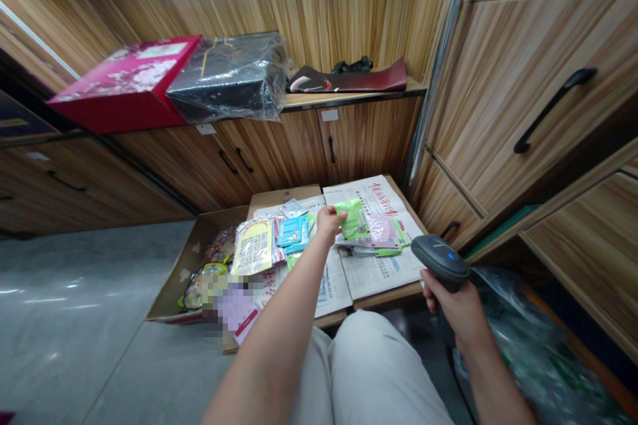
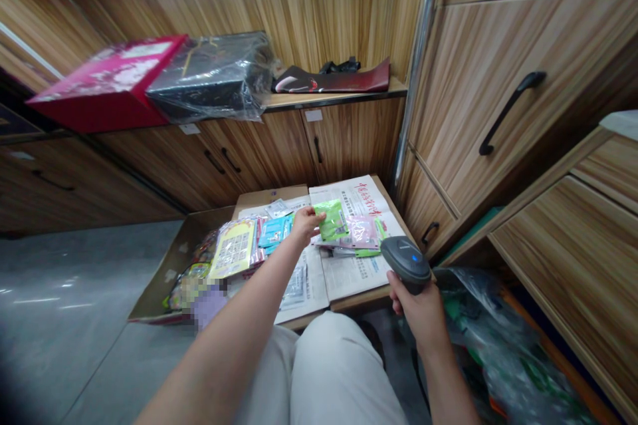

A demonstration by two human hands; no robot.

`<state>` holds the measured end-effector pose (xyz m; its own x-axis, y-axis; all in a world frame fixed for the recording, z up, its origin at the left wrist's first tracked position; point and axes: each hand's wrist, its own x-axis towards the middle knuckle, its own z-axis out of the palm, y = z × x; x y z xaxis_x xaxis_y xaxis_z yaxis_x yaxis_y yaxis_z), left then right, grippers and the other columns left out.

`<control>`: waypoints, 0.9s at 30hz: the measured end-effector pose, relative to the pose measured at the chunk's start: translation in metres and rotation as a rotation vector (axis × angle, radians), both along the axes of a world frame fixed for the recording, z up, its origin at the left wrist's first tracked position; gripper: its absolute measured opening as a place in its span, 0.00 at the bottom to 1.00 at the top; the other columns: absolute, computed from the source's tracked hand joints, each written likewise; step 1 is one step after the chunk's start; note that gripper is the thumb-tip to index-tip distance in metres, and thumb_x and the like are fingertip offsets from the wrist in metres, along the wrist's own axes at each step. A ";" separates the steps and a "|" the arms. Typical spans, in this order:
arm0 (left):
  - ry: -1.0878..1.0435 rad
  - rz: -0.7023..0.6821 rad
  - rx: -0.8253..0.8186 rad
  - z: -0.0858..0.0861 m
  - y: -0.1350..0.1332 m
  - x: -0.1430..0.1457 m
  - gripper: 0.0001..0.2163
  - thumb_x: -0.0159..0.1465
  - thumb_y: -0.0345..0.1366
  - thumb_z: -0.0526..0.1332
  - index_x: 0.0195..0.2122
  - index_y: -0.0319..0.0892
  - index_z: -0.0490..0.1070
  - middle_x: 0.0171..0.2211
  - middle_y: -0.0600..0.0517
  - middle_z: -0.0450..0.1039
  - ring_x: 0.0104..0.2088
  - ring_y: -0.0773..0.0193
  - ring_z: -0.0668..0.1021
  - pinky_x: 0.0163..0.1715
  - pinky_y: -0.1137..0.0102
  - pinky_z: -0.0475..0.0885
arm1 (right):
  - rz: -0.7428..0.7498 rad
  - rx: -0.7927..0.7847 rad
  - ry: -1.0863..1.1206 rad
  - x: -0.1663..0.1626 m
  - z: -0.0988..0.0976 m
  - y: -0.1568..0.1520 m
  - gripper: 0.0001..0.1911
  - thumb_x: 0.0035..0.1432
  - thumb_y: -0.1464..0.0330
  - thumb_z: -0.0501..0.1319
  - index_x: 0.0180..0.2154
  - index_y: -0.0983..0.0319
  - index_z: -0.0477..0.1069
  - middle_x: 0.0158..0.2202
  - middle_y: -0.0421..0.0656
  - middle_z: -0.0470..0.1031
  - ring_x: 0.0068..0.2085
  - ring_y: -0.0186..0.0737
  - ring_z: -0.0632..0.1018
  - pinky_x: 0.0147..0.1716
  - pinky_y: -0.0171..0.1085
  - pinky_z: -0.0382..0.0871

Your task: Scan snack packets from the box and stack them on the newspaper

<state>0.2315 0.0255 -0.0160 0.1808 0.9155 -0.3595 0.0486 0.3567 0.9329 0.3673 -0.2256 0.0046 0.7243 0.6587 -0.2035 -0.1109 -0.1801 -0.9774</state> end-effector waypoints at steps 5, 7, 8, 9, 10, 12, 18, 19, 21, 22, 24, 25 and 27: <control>0.145 0.028 0.080 -0.028 -0.009 0.023 0.11 0.50 0.33 0.71 0.31 0.40 0.71 0.22 0.57 0.68 0.23 0.68 0.72 0.25 0.74 0.69 | -0.009 -0.008 0.035 0.001 -0.003 0.000 0.20 0.44 0.54 0.72 0.24 0.64 0.74 0.15 0.39 0.71 0.15 0.32 0.69 0.12 0.30 0.63; 0.193 0.011 0.112 -0.035 -0.010 0.031 0.09 0.49 0.28 0.69 0.31 0.39 0.73 0.22 0.55 0.71 0.24 0.67 0.74 0.26 0.74 0.69 | 0.003 -0.021 0.046 0.003 -0.005 0.000 0.20 0.43 0.53 0.72 0.23 0.64 0.73 0.15 0.39 0.71 0.15 0.32 0.69 0.12 0.30 0.62; 0.213 -0.011 0.131 -0.038 -0.010 0.033 0.08 0.50 0.26 0.68 0.31 0.38 0.74 0.23 0.54 0.72 0.25 0.66 0.75 0.27 0.74 0.69 | 0.015 -0.035 0.053 0.004 -0.007 0.000 0.21 0.43 0.53 0.72 0.23 0.64 0.73 0.15 0.39 0.71 0.15 0.33 0.69 0.12 0.31 0.63; 0.232 -0.042 0.152 -0.040 -0.009 0.035 0.07 0.50 0.24 0.66 0.31 0.38 0.75 0.24 0.53 0.73 0.26 0.65 0.76 0.28 0.74 0.69 | 0.024 -0.050 0.059 0.005 -0.008 0.000 0.21 0.43 0.53 0.72 0.22 0.64 0.73 0.15 0.39 0.71 0.15 0.33 0.70 0.12 0.31 0.63; 0.254 -0.073 0.174 -0.041 -0.008 0.035 0.08 0.50 0.22 0.64 0.31 0.38 0.75 0.26 0.52 0.75 0.27 0.64 0.76 0.28 0.73 0.69 | 0.036 -0.065 0.063 0.006 -0.009 0.000 0.21 0.42 0.53 0.72 0.22 0.64 0.73 0.15 0.40 0.71 0.15 0.33 0.70 0.12 0.31 0.64; 0.312 -0.117 0.213 -0.043 -0.007 0.034 0.10 0.51 0.20 0.62 0.32 0.37 0.77 0.29 0.50 0.77 0.30 0.62 0.78 0.30 0.73 0.70 | 0.046 -0.076 0.057 0.006 -0.011 0.000 0.20 0.42 0.54 0.72 0.23 0.64 0.73 0.15 0.40 0.71 0.15 0.34 0.70 0.12 0.32 0.64; 0.563 -0.170 0.301 -0.041 -0.001 0.023 0.14 0.54 0.22 0.61 0.41 0.34 0.79 0.39 0.43 0.80 0.39 0.58 0.80 0.41 0.69 0.72 | 0.010 -0.058 0.001 0.000 -0.009 0.000 0.19 0.45 0.54 0.70 0.25 0.64 0.74 0.16 0.39 0.71 0.15 0.34 0.70 0.12 0.32 0.63; 0.584 -0.190 0.320 -0.038 0.000 0.021 0.14 0.55 0.23 0.61 0.42 0.35 0.79 0.40 0.42 0.80 0.41 0.58 0.80 0.43 0.69 0.72 | 0.008 -0.064 -0.001 -0.001 -0.008 -0.001 0.19 0.44 0.54 0.70 0.24 0.64 0.74 0.16 0.40 0.71 0.15 0.34 0.70 0.12 0.32 0.63; 0.610 -0.234 0.351 -0.029 0.002 0.016 0.13 0.58 0.25 0.61 0.43 0.35 0.79 0.43 0.42 0.80 0.44 0.58 0.80 0.47 0.70 0.70 | 0.011 -0.082 0.011 -0.001 -0.006 -0.001 0.20 0.42 0.53 0.71 0.22 0.64 0.73 0.16 0.40 0.71 0.15 0.35 0.70 0.12 0.33 0.64; 0.631 -0.251 0.363 -0.024 0.003 0.013 0.13 0.59 0.26 0.61 0.43 0.36 0.79 0.44 0.42 0.80 0.45 0.59 0.80 0.47 0.70 0.70 | 0.016 -0.090 0.024 -0.001 -0.005 -0.001 0.20 0.41 0.53 0.72 0.22 0.64 0.73 0.16 0.41 0.71 0.15 0.36 0.71 0.12 0.33 0.64; 0.723 -0.261 0.386 -0.012 0.005 0.002 0.13 0.61 0.27 0.60 0.45 0.37 0.79 0.46 0.42 0.79 0.47 0.59 0.79 0.49 0.71 0.69 | 0.020 -0.089 0.043 -0.002 -0.004 -0.001 0.20 0.40 0.54 0.72 0.23 0.64 0.74 0.16 0.41 0.71 0.15 0.36 0.71 0.13 0.34 0.65; 0.803 -0.254 0.402 -0.006 0.006 -0.005 0.13 0.62 0.28 0.60 0.46 0.38 0.79 0.46 0.43 0.79 0.48 0.58 0.79 0.49 0.70 0.69 | 0.017 -0.082 0.045 -0.003 -0.003 -0.001 0.20 0.41 0.54 0.72 0.23 0.64 0.74 0.16 0.40 0.72 0.15 0.36 0.71 0.13 0.33 0.65; 1.015 -0.205 0.430 0.004 0.008 -0.025 0.13 0.63 0.30 0.59 0.47 0.40 0.78 0.48 0.42 0.77 0.51 0.55 0.77 0.50 0.68 0.68 | 0.002 -0.063 0.031 -0.006 -0.003 -0.001 0.20 0.42 0.54 0.72 0.23 0.64 0.74 0.16 0.40 0.71 0.15 0.35 0.70 0.13 0.33 0.64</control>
